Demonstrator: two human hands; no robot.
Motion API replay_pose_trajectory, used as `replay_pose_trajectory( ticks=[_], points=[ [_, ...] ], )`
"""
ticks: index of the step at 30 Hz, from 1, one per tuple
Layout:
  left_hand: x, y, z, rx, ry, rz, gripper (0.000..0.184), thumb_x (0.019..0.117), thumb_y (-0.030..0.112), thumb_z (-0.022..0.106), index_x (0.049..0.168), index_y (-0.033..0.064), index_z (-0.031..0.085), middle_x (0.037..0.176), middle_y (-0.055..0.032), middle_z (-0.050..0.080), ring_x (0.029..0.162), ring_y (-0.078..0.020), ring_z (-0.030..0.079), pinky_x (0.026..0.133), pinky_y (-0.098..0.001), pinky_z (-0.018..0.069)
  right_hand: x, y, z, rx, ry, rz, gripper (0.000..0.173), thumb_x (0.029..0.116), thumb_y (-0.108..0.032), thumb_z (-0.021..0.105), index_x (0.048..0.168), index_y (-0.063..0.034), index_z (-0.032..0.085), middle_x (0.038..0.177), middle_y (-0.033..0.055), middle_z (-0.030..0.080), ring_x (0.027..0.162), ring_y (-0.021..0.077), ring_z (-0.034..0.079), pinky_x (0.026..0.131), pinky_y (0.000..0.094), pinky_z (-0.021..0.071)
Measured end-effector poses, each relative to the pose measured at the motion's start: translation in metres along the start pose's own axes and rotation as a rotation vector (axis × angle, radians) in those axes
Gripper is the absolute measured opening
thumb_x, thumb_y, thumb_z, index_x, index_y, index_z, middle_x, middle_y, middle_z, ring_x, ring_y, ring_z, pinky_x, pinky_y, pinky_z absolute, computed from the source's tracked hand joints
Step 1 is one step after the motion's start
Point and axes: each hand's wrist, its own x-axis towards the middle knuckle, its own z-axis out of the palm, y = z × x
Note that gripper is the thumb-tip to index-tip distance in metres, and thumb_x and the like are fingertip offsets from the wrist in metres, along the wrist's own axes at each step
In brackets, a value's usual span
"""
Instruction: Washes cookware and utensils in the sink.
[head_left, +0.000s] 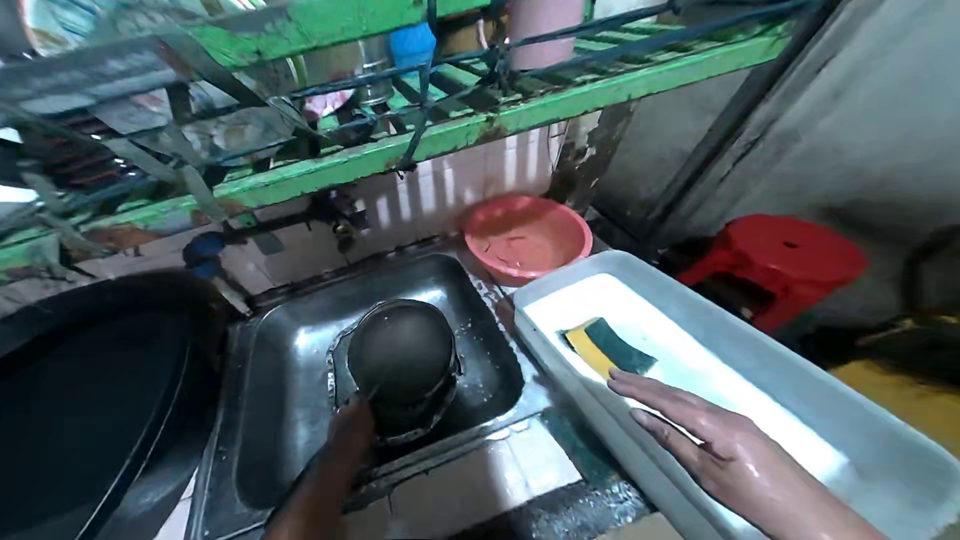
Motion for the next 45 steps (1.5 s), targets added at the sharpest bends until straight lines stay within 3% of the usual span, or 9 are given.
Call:
replay_pose_trajectory(
  ticks=[4, 9, 12, 18, 23, 30, 38, 43, 45],
  points=[
    [0.007, -0.015, -0.003, 0.001, 0.037, 0.058, 0.056, 0.1034, 0.013, 0.050, 0.158, 0.0177, 0.038, 0.155, -0.0192, 0.045, 0.128, -0.0454, 0.057, 0.100, -0.0638, 0.0497, 0.004, 0.011, 0.000, -0.133, -0.054, 0.111, 0.035, 0.1017, -0.020, 0.052, 0.130, -0.0109, 0.071, 0.129, 0.0098, 0.072, 0.116, 0.0274, 0.071, 0.099, 0.0481, 0.0570],
    [0.015, -0.044, -0.051, -0.044, -0.183, 0.203, 0.045, 0.1055, 0.016, 0.053, 0.150, 0.0099, 0.049, 0.144, -0.0229, 0.056, 0.128, -0.0410, 0.057, 0.107, -0.0600, 0.0442, 0.065, 0.027, -0.006, -0.253, -0.298, 0.521, 0.045, 0.1039, -0.010, 0.059, 0.149, -0.0119, 0.054, 0.130, 0.0214, 0.068, 0.113, 0.0424, 0.068, 0.099, 0.0625, 0.0504],
    [0.008, -0.067, -0.076, -0.337, -0.367, 0.191, 0.042, 0.1025, 0.017, 0.061, 0.144, 0.0160, 0.053, 0.103, -0.0080, 0.063, 0.068, -0.0147, 0.054, 0.060, -0.0315, 0.0473, 0.097, 0.045, 0.014, -0.263, -0.490, 0.671, 0.068, 0.1020, -0.028, 0.066, 0.160, -0.0107, 0.035, 0.152, 0.0218, 0.050, 0.130, 0.0427, 0.057, 0.109, 0.0611, 0.0441],
    [-0.029, -0.098, -0.080, -0.889, -0.415, 0.227, 0.039, 0.1016, 0.008, 0.053, 0.140, 0.0109, 0.051, 0.083, -0.0026, 0.061, 0.049, -0.0069, 0.046, 0.043, -0.0209, 0.0402, 0.097, 0.057, 0.060, -0.374, -0.416, 0.703, 0.092, 0.0913, -0.020, 0.077, 0.162, -0.0031, 0.022, 0.162, 0.0267, 0.031, 0.146, 0.0470, 0.037, 0.113, 0.0688, 0.0339],
    [-0.040, -0.096, -0.077, -0.814, -0.291, 0.160, 0.028, 0.1058, 0.026, 0.057, 0.126, 0.0063, 0.059, 0.085, -0.0046, 0.061, 0.056, -0.0098, 0.052, 0.051, -0.0249, 0.0458, 0.091, 0.082, 0.059, -0.282, -0.175, 0.878, 0.087, 0.0900, -0.013, 0.078, 0.161, -0.0108, 0.027, 0.136, 0.0321, 0.058, 0.118, 0.0534, 0.061, 0.095, 0.0708, 0.0483],
    [-0.050, -0.083, -0.074, -0.467, -0.086, 0.217, 0.042, 0.1057, 0.037, 0.055, 0.130, 0.0038, 0.065, 0.121, -0.0221, 0.066, 0.111, -0.0354, 0.064, 0.099, -0.0547, 0.0482, 0.120, 0.021, 0.026, 0.122, 0.347, 0.900, 0.050, 0.0945, -0.007, 0.072, 0.141, -0.0016, 0.054, 0.120, 0.0334, 0.063, 0.104, 0.0487, 0.064, 0.087, 0.0697, 0.0490],
    [-0.071, -0.055, -0.074, -0.483, -0.032, 0.222, 0.041, 0.1040, 0.043, 0.055, 0.126, 0.0112, 0.069, 0.113, -0.0152, 0.070, 0.104, -0.0310, 0.066, 0.093, -0.0550, 0.0501, 0.192, -0.058, 0.162, 0.259, -0.038, 0.688, 0.059, 0.0903, -0.011, 0.075, 0.146, -0.0097, 0.054, 0.121, 0.0277, 0.066, 0.106, 0.0446, 0.066, 0.090, 0.0665, 0.0521],
    [-0.073, -0.055, -0.066, -0.435, -0.029, 0.120, 0.041, 0.1056, 0.044, 0.051, 0.127, 0.0131, 0.069, 0.115, -0.0155, 0.070, 0.107, -0.0327, 0.067, 0.094, -0.0563, 0.0509, 0.181, -0.109, 0.219, 0.091, -0.290, 0.472, 0.063, 0.0948, -0.027, 0.071, 0.152, -0.0129, 0.049, 0.150, 0.0133, 0.055, 0.139, 0.0311, 0.051, 0.117, 0.0549, 0.0370],
    [-0.076, -0.059, -0.057, -0.436, -0.033, 0.129, 0.043, 0.1063, 0.044, 0.050, 0.128, 0.0124, 0.068, 0.113, -0.0175, 0.070, 0.105, -0.0351, 0.067, 0.092, -0.0577, 0.0507, 0.191, -0.091, 0.226, 0.285, -0.268, 0.641, 0.060, 0.0958, -0.025, 0.072, 0.149, -0.0106, 0.049, 0.132, 0.0196, 0.065, 0.120, 0.0339, 0.064, 0.104, 0.0557, 0.0489]
  ],
)
